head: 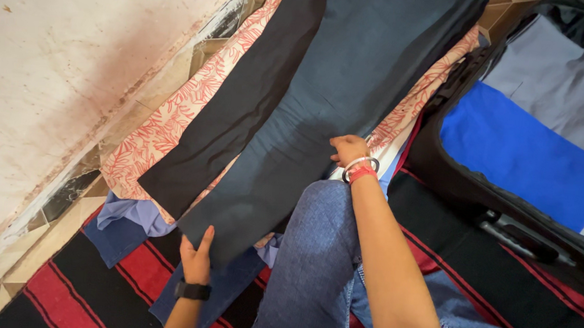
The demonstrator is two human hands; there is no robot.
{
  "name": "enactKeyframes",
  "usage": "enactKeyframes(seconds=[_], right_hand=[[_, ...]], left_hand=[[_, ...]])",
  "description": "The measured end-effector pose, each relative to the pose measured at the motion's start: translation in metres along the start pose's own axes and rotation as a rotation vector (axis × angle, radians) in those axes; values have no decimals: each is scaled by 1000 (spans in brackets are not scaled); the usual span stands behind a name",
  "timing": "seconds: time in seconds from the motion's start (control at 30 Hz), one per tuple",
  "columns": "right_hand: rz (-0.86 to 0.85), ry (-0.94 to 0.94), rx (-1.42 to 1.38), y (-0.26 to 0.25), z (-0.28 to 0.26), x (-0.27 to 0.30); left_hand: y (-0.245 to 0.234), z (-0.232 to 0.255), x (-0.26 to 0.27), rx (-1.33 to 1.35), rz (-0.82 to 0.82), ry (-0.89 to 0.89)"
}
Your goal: The person folds blue trousers and a blue shirt by hand on a rug before placing them into a suitcase with other packed items.
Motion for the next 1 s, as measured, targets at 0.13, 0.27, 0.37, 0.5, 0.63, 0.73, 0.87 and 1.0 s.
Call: enactKeyframes(seconds=[0.13,0.27,0.37,0.5,0.63,0.73,0.87,1.0], right_hand=[[81,-61,237,-5,-3,3],[47,-41,331,-10,4,3],[64,-44,438,-11,6,-3],[221,-85,560,-15,13,-9],[114,32,221,-11,19,-10],[154,32,255,-15,19,-6],[138,-22,198,-11,15,-7],[108,-88,58,-8,4,4]], left_hand=[[4,24,-4,-176,53,154],[-10,5,5,-113,115,171],[-18,-25,20,-53,118,62],[-17,-51,37,62,127,2],[-12,-48,36,197,212,-173],[-11,-42,35,237,335,-496],[8,26,13,-43,177,36],[26,118,-1,-61,3,320]])
Point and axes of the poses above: each hand's wrist, its own x-axis away from the middle knuckle, its own y-axis out of the palm, z = x × y, the point moved 5 cm from there along -x, towards the middle knuckle, and after that the axes turned 13 degrees about x, right-handed, at the moved point
